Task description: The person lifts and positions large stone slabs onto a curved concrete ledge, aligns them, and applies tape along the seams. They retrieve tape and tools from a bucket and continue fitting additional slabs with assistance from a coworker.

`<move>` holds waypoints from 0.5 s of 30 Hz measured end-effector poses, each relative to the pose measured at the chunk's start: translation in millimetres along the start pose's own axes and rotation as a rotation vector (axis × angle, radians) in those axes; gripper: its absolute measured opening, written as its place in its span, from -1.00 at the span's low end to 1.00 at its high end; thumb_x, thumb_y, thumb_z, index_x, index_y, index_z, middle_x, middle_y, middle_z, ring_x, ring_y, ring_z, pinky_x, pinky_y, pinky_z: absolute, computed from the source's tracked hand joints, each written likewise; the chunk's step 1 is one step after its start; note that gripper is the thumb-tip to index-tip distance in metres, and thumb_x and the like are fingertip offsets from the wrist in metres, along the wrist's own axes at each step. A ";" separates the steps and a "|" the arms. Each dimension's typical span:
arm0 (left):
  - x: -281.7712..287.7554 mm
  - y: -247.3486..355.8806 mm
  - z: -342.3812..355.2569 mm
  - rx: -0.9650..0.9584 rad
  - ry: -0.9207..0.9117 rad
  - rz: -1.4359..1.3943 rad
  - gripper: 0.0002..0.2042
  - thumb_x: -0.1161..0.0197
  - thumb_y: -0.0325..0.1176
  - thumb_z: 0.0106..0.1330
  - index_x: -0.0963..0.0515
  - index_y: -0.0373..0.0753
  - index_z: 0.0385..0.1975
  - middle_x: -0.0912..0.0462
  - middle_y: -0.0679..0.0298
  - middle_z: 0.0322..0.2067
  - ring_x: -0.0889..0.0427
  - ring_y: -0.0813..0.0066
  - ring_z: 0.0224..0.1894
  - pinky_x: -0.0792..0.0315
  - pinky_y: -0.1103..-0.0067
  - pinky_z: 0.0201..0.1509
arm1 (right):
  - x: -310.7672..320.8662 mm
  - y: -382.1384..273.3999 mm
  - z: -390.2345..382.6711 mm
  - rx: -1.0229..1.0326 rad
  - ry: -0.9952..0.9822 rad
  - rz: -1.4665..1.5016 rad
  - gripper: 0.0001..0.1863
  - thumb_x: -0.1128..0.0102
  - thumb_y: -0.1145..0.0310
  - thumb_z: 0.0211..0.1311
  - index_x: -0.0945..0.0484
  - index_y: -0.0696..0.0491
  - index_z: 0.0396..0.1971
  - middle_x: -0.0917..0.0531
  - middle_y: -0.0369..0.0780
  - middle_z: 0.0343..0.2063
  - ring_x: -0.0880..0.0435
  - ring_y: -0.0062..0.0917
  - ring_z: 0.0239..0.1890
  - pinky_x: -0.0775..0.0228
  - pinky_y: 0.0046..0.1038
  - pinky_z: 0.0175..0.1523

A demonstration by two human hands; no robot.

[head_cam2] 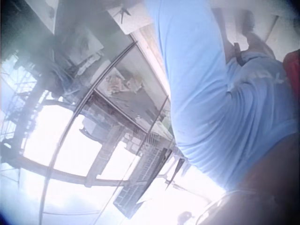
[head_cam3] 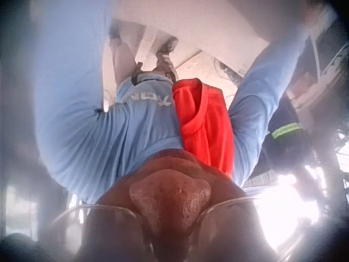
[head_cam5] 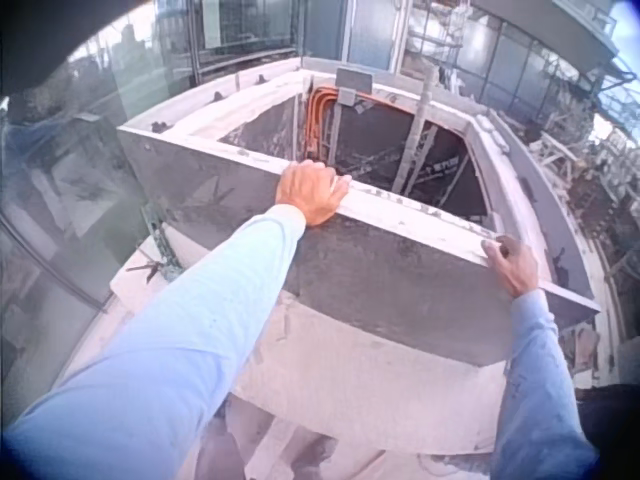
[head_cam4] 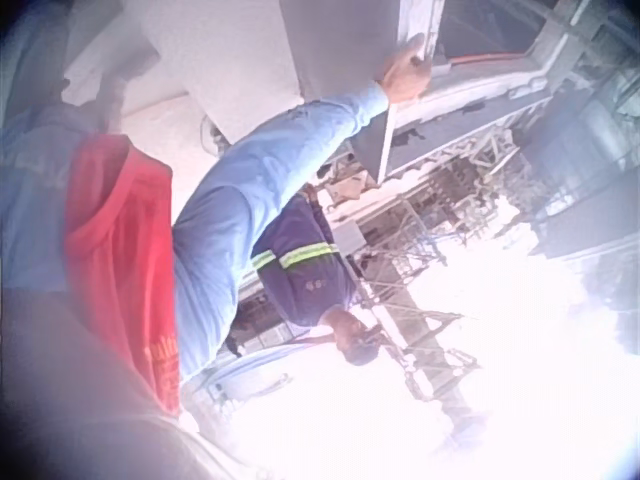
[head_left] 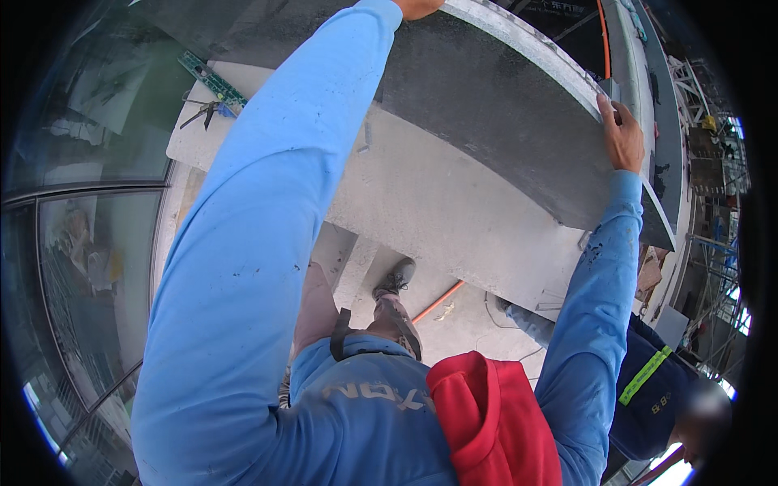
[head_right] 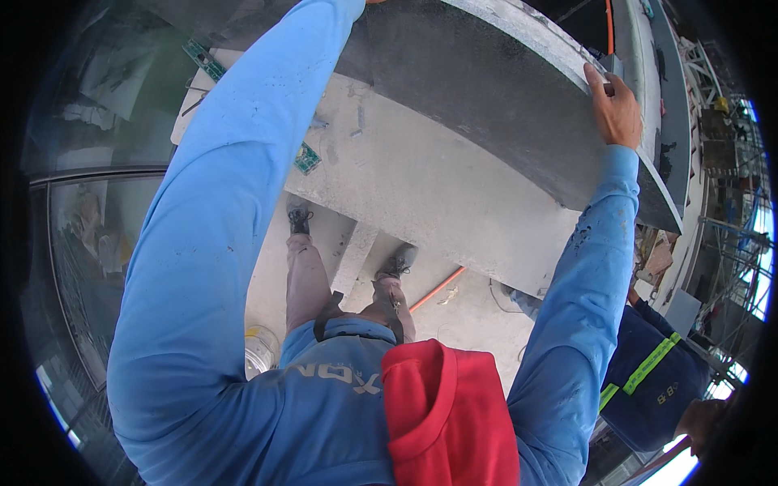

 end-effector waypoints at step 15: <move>7.2 -81.2 36.7 -0.747 -0.919 -0.394 -0.55 -0.48 -0.14 0.19 -0.53 -0.23 -0.02 -0.68 0.01 -0.09 -0.65 -0.09 0.02 -0.49 0.13 0.05 | -46.8 -159.2 -0.9 0.092 -0.239 -0.355 0.09 -0.30 -0.62 -0.13 -0.67 0.08 0.15 -0.75 0.05 -0.07 -0.76 -0.05 0.00 -0.57 -0.13 0.18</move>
Point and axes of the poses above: each hand's wrist, its own z-axis towards the middle knuckle, its own x-axis out of the back of the hand, y = z × x, the point moved 4 cm from there along z, towards the middle knuckle
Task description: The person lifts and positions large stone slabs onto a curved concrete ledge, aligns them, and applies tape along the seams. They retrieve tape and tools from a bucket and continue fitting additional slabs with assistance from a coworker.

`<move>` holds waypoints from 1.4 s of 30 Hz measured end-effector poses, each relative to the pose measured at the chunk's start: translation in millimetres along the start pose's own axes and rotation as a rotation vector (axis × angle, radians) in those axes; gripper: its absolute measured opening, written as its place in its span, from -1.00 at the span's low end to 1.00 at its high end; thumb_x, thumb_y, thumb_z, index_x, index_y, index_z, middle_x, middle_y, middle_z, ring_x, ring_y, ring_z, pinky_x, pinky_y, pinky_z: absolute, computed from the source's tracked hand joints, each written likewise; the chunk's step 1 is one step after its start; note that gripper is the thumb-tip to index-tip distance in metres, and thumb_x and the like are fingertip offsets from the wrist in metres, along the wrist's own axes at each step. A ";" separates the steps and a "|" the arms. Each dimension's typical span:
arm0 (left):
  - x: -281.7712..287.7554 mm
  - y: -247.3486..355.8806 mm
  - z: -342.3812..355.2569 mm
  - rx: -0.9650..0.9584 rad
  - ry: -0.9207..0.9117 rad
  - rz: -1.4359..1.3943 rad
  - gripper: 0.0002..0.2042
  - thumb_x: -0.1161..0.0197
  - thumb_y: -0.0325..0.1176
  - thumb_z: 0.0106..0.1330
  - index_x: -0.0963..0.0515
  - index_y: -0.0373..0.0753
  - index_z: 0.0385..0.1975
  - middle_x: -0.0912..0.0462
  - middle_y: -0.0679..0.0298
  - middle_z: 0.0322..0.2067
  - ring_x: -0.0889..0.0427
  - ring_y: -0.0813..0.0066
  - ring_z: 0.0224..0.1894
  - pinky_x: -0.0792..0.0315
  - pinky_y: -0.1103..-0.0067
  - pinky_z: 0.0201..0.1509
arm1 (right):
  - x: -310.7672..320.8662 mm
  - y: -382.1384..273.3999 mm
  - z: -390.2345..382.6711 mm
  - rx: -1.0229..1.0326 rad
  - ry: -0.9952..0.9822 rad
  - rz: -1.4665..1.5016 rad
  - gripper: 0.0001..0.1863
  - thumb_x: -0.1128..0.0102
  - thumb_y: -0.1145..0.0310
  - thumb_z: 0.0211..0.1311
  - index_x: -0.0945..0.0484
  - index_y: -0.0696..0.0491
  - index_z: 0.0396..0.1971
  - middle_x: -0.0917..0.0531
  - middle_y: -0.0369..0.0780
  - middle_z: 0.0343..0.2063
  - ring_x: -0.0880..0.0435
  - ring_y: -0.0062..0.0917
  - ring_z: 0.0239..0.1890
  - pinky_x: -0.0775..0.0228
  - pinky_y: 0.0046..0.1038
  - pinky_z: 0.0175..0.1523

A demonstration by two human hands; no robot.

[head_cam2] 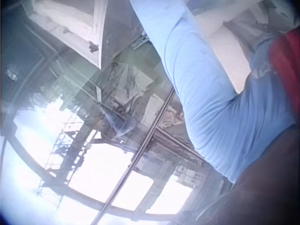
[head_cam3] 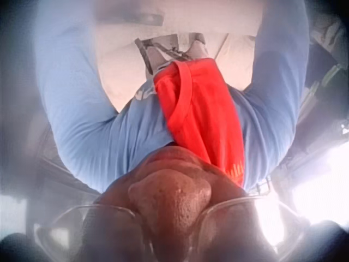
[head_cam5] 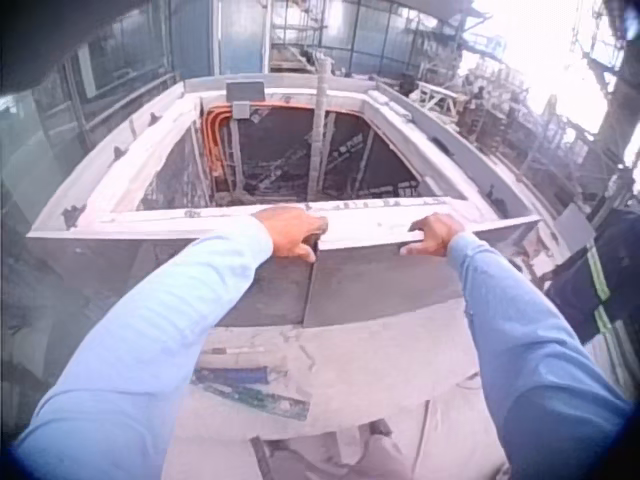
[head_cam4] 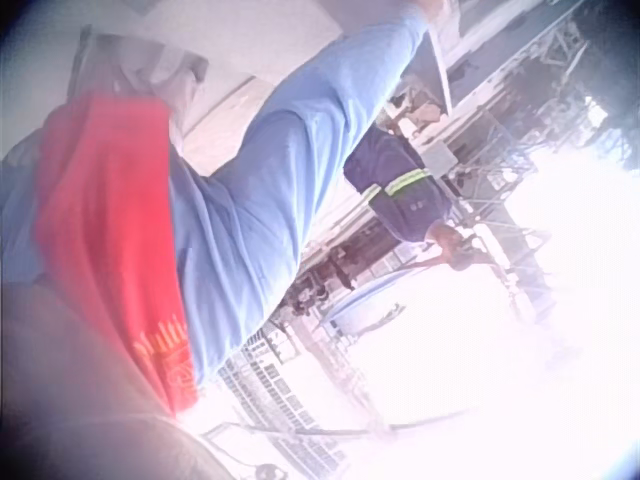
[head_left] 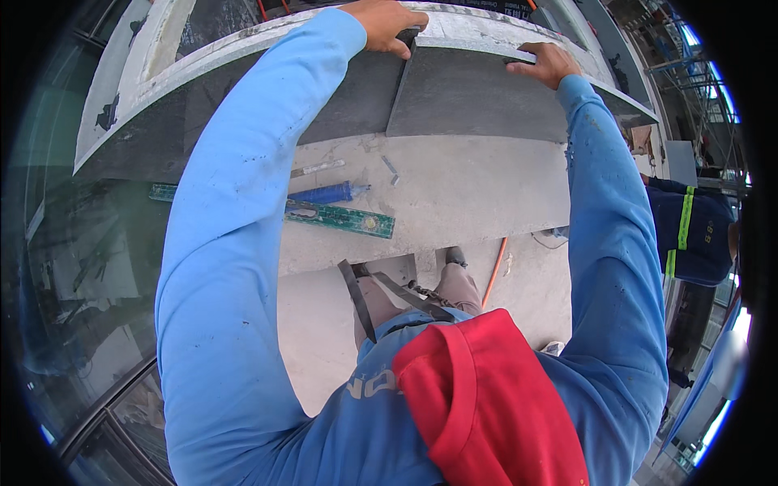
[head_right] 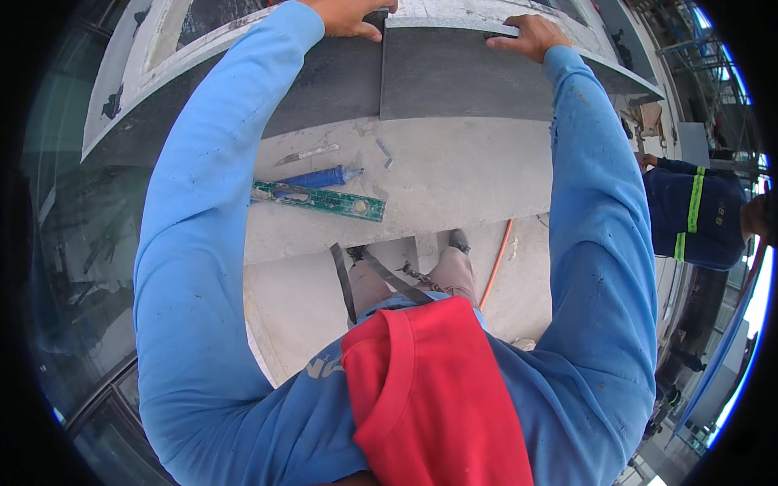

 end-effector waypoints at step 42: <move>-16.6 -5.9 10.4 -0.361 0.083 0.348 -0.55 -0.39 -0.04 0.22 -0.51 -0.31 -0.15 -0.54 0.12 -0.18 -0.63 0.14 -0.09 -0.52 0.33 0.00 | 30.3 -21.9 -12.7 -0.046 0.172 0.061 -0.07 -0.40 -0.55 -0.29 -0.77 -0.04 -0.06 -0.79 -0.03 -0.20 -0.76 -0.07 -0.10 -0.56 -0.05 0.02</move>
Point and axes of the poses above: each hand's wrist, its own z-axis towards the middle knuckle, its own x-axis out of the back of the hand, y = z × x, the point moved 4 cm from there along z, towards the middle knuckle
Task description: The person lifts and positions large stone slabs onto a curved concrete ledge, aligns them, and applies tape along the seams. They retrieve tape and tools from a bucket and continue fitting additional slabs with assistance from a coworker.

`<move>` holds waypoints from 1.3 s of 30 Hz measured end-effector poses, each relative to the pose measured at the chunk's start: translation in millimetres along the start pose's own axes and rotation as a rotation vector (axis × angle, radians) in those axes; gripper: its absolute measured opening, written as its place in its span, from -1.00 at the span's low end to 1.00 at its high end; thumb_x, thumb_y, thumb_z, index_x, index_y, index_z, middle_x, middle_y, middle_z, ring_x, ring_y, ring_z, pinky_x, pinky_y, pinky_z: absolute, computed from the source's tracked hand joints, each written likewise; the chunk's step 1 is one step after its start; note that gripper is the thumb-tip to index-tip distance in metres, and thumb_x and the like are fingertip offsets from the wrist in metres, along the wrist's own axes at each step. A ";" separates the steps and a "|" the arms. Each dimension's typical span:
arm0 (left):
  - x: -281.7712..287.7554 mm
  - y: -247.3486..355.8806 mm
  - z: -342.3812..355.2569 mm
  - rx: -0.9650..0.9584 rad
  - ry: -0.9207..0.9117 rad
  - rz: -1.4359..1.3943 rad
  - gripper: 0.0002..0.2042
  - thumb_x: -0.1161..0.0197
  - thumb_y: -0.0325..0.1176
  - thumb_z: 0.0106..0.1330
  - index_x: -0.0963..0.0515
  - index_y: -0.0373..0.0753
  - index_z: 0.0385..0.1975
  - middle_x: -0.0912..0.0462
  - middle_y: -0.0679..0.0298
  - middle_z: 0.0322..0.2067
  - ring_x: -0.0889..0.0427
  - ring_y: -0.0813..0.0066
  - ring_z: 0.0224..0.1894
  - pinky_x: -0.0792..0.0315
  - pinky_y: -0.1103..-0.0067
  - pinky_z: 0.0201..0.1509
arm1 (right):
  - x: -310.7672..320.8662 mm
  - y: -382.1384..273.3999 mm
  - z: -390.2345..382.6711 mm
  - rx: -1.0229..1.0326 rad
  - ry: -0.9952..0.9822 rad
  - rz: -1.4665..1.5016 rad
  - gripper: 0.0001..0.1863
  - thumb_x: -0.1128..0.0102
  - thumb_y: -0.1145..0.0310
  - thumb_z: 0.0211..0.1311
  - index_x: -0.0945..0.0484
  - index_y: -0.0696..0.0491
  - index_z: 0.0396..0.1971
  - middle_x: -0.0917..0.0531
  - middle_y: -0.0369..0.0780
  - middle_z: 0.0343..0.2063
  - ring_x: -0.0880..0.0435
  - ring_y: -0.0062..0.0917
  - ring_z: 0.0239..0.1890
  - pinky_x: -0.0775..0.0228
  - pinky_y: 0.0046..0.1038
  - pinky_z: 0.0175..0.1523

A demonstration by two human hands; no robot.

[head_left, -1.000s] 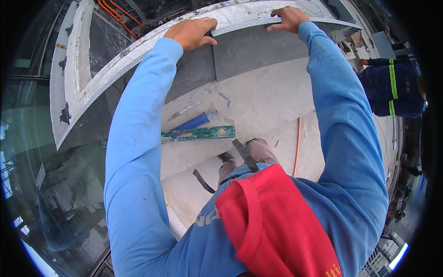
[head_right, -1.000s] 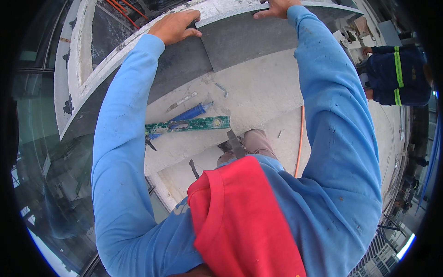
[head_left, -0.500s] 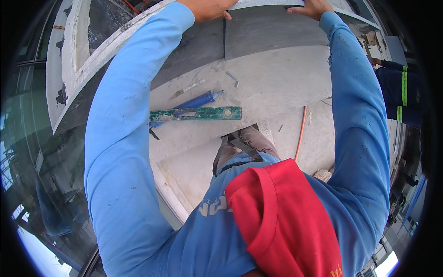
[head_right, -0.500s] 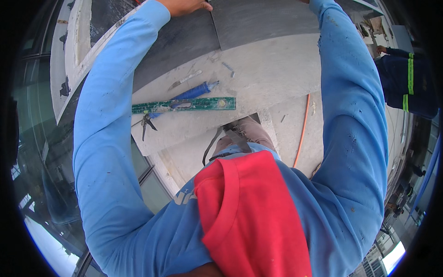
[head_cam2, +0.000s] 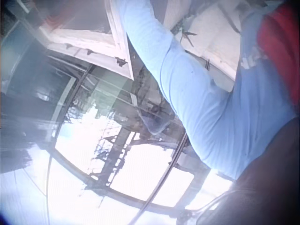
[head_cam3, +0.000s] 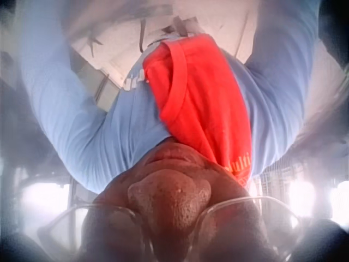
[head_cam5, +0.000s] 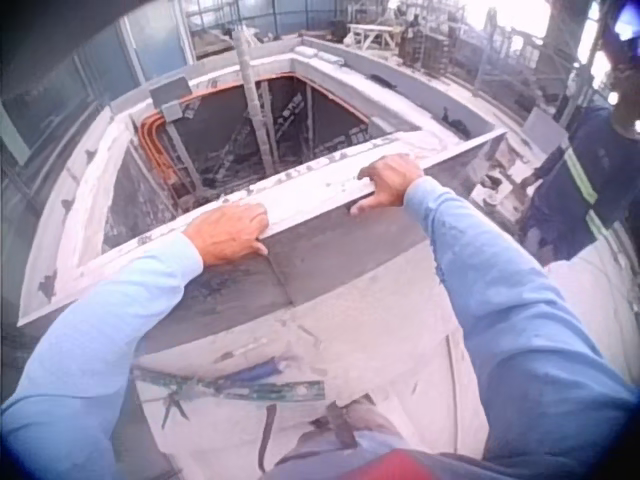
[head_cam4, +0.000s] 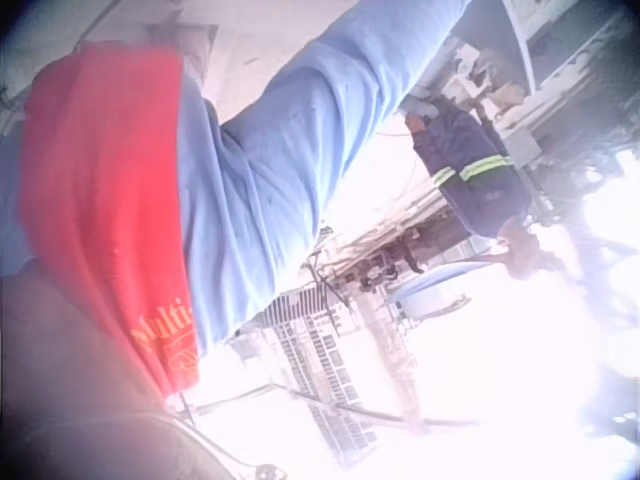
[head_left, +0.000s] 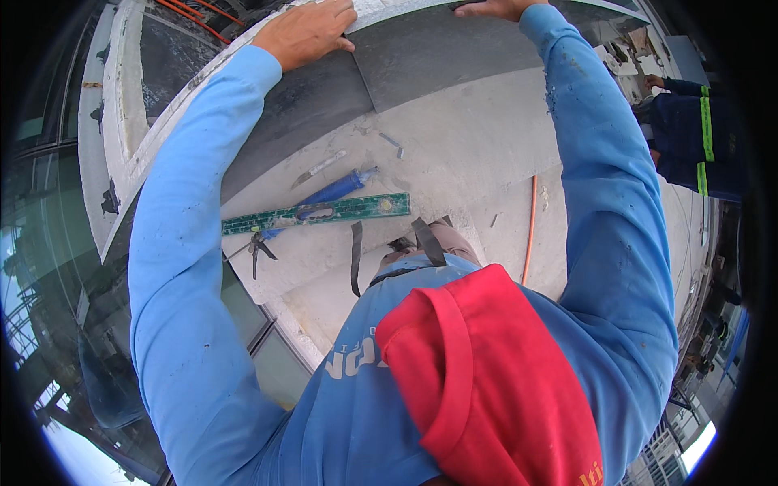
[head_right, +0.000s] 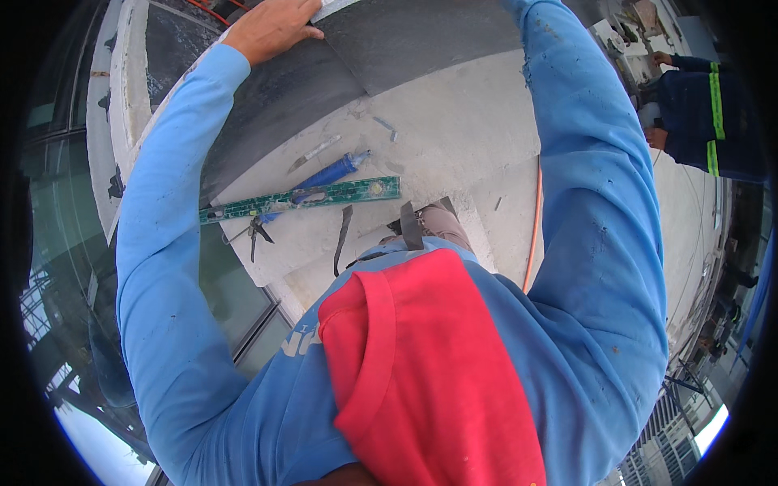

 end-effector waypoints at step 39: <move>23.5 58.0 30.3 0.463 0.017 -0.059 -0.56 -0.44 -0.17 0.27 -0.45 -0.28 -0.02 -0.49 0.01 0.03 -0.55 -0.14 0.09 -0.48 0.09 0.06 | -244.1 -104.0 -563.6 -0.841 -0.310 0.676 -0.25 -0.49 0.16 0.13 -0.41 0.00 0.32 -0.32 0.09 0.33 -0.53 0.05 0.24 -0.48 -0.10 0.30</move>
Point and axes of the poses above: each hand's wrist, its own z-axis towards the middle knuckle, its own x-axis out of the back of the hand, y = z × x, the point moved 4 cm from there along z, towards the middle knuckle
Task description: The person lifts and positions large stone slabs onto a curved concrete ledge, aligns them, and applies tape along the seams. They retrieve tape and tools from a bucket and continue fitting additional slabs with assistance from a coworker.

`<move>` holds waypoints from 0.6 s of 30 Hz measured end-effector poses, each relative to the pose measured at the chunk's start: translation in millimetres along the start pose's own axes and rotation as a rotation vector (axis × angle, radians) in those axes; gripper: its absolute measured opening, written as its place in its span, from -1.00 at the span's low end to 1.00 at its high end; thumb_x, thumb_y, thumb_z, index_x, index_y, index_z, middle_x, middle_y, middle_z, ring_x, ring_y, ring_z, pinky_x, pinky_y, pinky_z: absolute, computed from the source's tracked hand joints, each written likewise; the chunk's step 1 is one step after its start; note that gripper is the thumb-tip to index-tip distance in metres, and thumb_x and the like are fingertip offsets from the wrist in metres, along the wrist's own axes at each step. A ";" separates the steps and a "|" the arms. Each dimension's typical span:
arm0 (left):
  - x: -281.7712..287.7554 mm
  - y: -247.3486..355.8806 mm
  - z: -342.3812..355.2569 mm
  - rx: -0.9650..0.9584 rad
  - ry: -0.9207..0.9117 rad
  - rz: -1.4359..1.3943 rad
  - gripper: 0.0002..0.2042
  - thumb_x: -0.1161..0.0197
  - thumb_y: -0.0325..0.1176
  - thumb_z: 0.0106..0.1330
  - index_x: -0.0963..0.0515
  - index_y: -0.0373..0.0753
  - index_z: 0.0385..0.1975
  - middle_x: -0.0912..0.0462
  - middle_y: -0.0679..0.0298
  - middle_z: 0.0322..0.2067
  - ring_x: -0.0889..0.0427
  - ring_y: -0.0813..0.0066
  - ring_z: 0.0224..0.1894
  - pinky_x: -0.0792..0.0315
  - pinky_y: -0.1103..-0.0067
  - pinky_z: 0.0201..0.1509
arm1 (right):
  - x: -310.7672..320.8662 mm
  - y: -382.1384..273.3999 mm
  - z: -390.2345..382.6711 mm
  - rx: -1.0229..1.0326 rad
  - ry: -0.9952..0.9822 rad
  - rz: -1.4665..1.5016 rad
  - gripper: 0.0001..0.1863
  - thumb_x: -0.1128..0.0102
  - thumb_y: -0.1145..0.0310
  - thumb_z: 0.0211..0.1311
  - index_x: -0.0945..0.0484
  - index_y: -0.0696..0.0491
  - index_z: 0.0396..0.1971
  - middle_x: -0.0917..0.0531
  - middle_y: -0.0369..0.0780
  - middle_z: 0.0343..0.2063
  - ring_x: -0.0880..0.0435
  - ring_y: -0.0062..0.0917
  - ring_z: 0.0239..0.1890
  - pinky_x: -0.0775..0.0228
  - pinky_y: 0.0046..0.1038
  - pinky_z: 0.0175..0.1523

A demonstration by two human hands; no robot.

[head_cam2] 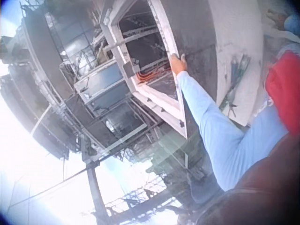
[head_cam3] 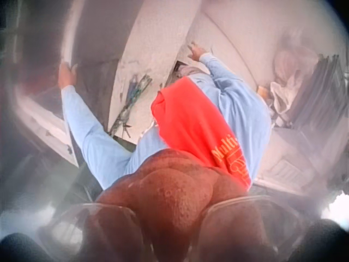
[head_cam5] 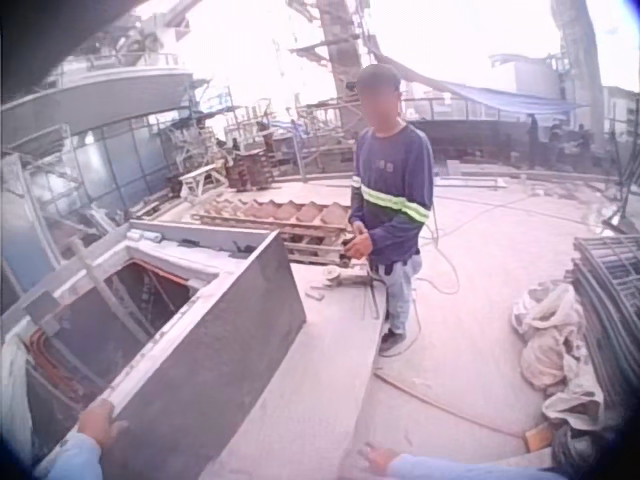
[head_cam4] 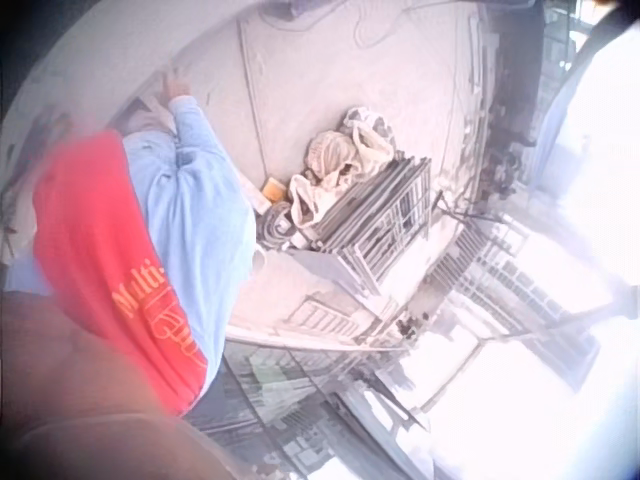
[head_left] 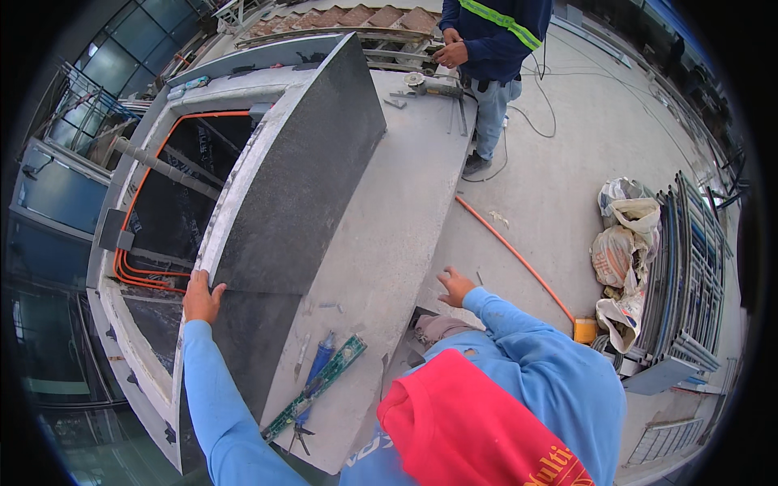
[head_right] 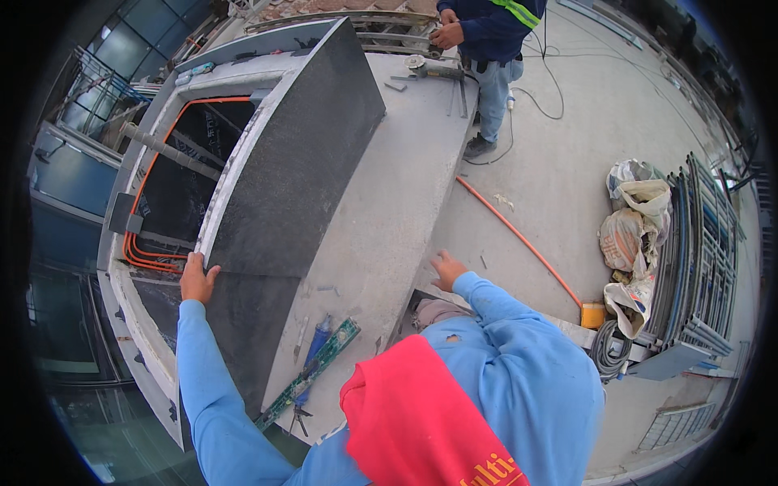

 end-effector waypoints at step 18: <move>-11.6 -13.3 -9.9 0.168 -0.051 0.004 -0.44 -0.43 -0.13 0.29 -0.48 -0.30 0.21 -0.51 0.08 0.08 -0.53 -0.02 0.19 -0.45 0.18 0.19 | 148.3 113.5 -160.1 -0.312 0.494 0.265 -0.36 -0.45 0.10 0.20 -0.56 0.19 0.18 -0.59 0.01 0.05 -0.72 -0.22 -0.11 -0.58 -0.23 0.07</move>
Point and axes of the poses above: each hand's wrist, its own z-axis towards the middle knuckle, its own x-axis out of the back of the hand, y = z × x, the point moved 4 cm from there along z, towards the middle knuckle
